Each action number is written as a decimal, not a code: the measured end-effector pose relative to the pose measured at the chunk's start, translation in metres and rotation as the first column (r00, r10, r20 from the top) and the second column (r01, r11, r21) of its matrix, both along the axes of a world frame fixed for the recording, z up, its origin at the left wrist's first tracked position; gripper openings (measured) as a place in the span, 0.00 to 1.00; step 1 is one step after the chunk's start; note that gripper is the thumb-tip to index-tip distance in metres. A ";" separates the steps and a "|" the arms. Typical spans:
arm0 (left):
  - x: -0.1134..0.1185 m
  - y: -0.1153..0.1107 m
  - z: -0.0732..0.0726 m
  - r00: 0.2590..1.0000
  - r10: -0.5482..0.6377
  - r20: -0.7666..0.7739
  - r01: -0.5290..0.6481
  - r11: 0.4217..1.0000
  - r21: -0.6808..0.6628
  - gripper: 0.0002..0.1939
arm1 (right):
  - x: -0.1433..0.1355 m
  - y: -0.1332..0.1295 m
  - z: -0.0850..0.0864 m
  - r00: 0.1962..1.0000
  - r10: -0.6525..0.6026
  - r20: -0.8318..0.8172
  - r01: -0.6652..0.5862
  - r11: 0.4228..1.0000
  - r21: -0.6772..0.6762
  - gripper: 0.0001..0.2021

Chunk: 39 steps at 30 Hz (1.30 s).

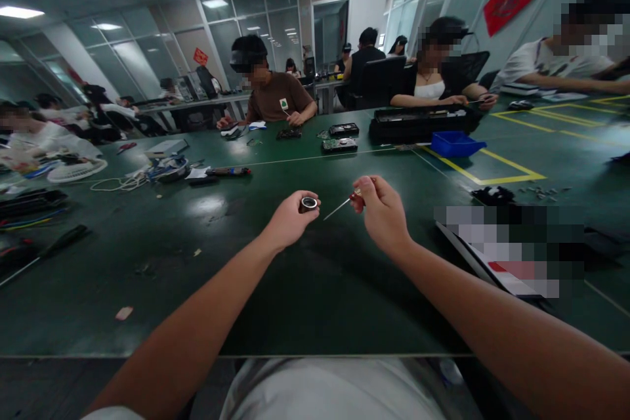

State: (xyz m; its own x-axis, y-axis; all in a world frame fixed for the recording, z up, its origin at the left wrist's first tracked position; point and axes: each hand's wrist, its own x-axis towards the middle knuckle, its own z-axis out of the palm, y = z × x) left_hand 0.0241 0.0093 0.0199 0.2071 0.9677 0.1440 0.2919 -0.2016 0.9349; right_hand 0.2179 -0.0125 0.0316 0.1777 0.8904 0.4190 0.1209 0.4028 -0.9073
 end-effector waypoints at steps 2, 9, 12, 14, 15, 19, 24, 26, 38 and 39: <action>0.003 -0.002 -0.008 0.993 -0.051 -0.106 0.060 0.995 0.083 0.16 | 0.000 0.000 0.000 1.000 -0.011 -0.003 0.011 1.000 0.019 0.16; -0.011 -0.004 -0.019 0.987 -0.041 -0.156 0.066 0.985 0.157 0.22 | -0.002 -0.003 -0.001 1.000 0.005 0.007 -0.006 0.999 0.047 0.14; -0.013 -0.005 -0.020 0.978 -0.020 -0.208 0.057 0.983 0.174 0.20 | -0.003 -0.002 -0.002 0.999 0.028 0.038 -0.030 0.998 0.046 0.12; -0.012 -0.006 -0.019 0.971 -0.006 -0.240 0.054 0.979 0.195 0.19 | -0.003 -0.002 -0.002 0.996 0.041 0.084 -0.045 0.998 0.044 0.11; -0.012 -0.007 -0.018 0.970 -0.001 -0.244 0.052 0.978 0.201 0.20 | -0.003 -0.002 -0.003 0.994 0.045 0.104 -0.049 0.998 0.045 0.11; -0.011 -0.009 -0.014 0.966 0.013 -0.257 0.048 0.972 0.230 0.21 | -0.004 -0.003 -0.002 0.989 0.044 0.141 -0.052 0.997 0.056 0.10; -0.012 -0.009 -0.014 0.953 0.013 -0.303 0.082 0.951 0.297 0.21 | -0.002 -0.006 0.003 0.979 0.029 0.201 -0.039 0.998 0.045 0.12; -0.013 -0.009 -0.014 0.947 0.021 -0.321 0.085 0.946 0.314 0.21 | -0.001 -0.006 0.005 0.963 -0.014 0.268 0.005 0.999 0.036 0.13; -0.016 -0.007 -0.019 0.922 0.047 -0.384 0.110 0.920 0.377 0.22 | 0.000 -0.006 -0.002 0.907 0.023 0.420 -0.060 0.995 0.075 0.11; -0.017 -0.006 -0.019 0.919 0.048 -0.392 0.113 0.919 0.378 0.22 | 0.000 -0.006 -0.001 0.901 0.004 0.434 -0.038 0.997 0.071 0.13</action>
State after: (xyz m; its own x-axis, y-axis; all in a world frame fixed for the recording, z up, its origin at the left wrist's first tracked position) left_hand 0.0076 0.0028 0.0005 0.3545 0.8427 0.4052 0.5986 -0.5374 0.5940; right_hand 0.2177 -0.0184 0.0306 -0.0550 0.8545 0.5165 0.4860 0.4748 -0.7338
